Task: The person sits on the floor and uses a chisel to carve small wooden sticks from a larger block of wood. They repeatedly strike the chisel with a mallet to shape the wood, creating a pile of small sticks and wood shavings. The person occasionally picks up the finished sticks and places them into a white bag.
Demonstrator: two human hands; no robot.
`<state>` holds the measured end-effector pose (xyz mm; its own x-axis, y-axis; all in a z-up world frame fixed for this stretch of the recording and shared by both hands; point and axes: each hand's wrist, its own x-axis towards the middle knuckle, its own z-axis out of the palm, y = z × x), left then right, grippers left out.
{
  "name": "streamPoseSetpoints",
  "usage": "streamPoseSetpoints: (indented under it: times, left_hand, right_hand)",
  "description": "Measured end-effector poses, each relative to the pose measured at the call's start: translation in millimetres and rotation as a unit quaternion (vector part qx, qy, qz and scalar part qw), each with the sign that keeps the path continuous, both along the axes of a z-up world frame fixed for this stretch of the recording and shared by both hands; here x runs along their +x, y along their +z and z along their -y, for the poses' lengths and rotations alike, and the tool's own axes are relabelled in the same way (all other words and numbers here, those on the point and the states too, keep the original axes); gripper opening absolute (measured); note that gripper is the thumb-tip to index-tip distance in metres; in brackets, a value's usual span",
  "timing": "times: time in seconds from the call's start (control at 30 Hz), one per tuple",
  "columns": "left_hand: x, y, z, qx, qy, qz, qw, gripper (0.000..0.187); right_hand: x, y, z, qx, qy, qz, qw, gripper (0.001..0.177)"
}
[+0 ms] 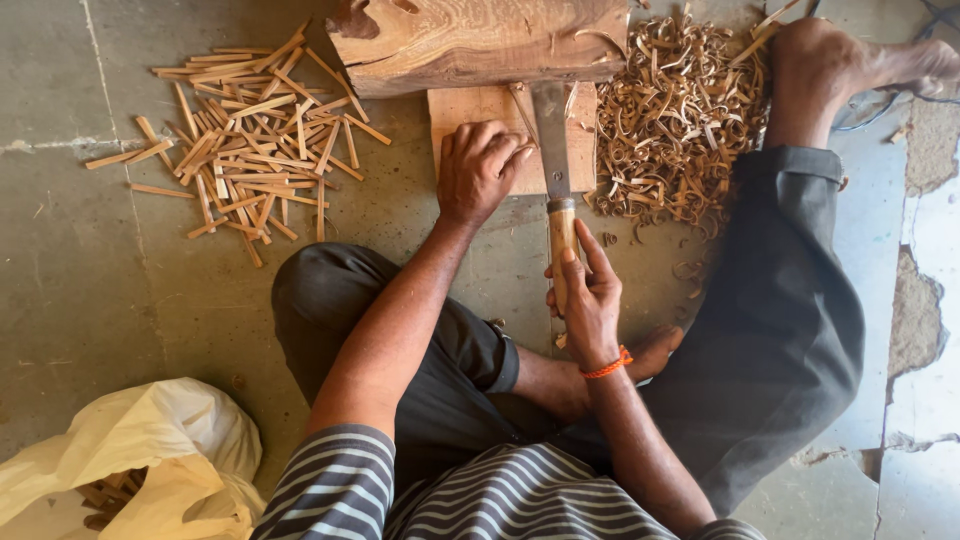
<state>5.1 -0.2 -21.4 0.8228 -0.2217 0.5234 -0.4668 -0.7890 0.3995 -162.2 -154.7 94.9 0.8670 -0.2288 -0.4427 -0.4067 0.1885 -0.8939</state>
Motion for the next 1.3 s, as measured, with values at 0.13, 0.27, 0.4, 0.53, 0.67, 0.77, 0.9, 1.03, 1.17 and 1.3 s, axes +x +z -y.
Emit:
streamPoseSetpoints:
  times: [0.13, 0.27, 0.4, 0.53, 0.67, 0.77, 0.9, 1.03, 1.17, 1.3]
  left_hand:
    - [-3, 0, 4, -0.009, -0.004, 0.029, 1.000, 0.044]
    - [-2, -2, 11, -0.002, -0.020, 0.019, 1.000, 0.049]
    - [4, -5, 16, 0.008, -0.006, 0.017, 1.000, 0.050]
    - [3, -8, 20, -0.013, 0.001, -0.040, 0.999, 0.054]
    - [3, -2, 22, -0.004, -0.003, -0.025, 1.000, 0.060]
    - [4, 2, 31, 0.017, 0.010, -0.004, 1.000, 0.060]
    - [10, -4, 48, 0.013, 0.030, -0.069, 0.997, 0.054]
    - [26, -10, 64, 0.026, 0.042, -0.110, 0.993, 0.041]
    - [29, -3, 54, -0.069, -0.017, -0.141, 0.987, 0.028]
    - [22, 5, 4, -0.063, -0.077, -0.079, 0.992, 0.027]
  right_hand:
    - [-6, 5, 7, -0.028, 0.020, -0.024, 0.999, 0.054]
    - [-2, 7, 19, -0.045, 0.027, -0.040, 0.998, 0.053]
    - [8, 11, 32, -0.070, 0.076, -0.060, 0.993, 0.054]
    - [5, 13, 37, -0.072, 0.061, -0.044, 0.995, 0.054]
    - [-4, 12, 35, -0.044, 0.021, -0.028, 0.998, 0.055]
    - [-14, 10, 38, -0.050, 0.003, -0.026, 0.998, 0.055]
    - [-28, 7, 42, -0.073, -0.006, -0.015, 0.997, 0.054]
    - [-40, -1, 42, -0.057, -0.019, -0.025, 0.998, 0.054]
    - [-45, -12, 50, -0.035, -0.019, -0.016, 0.999, 0.054]
    - [-46, -21, 53, -0.015, -0.015, -0.001, 1.000, 0.055]
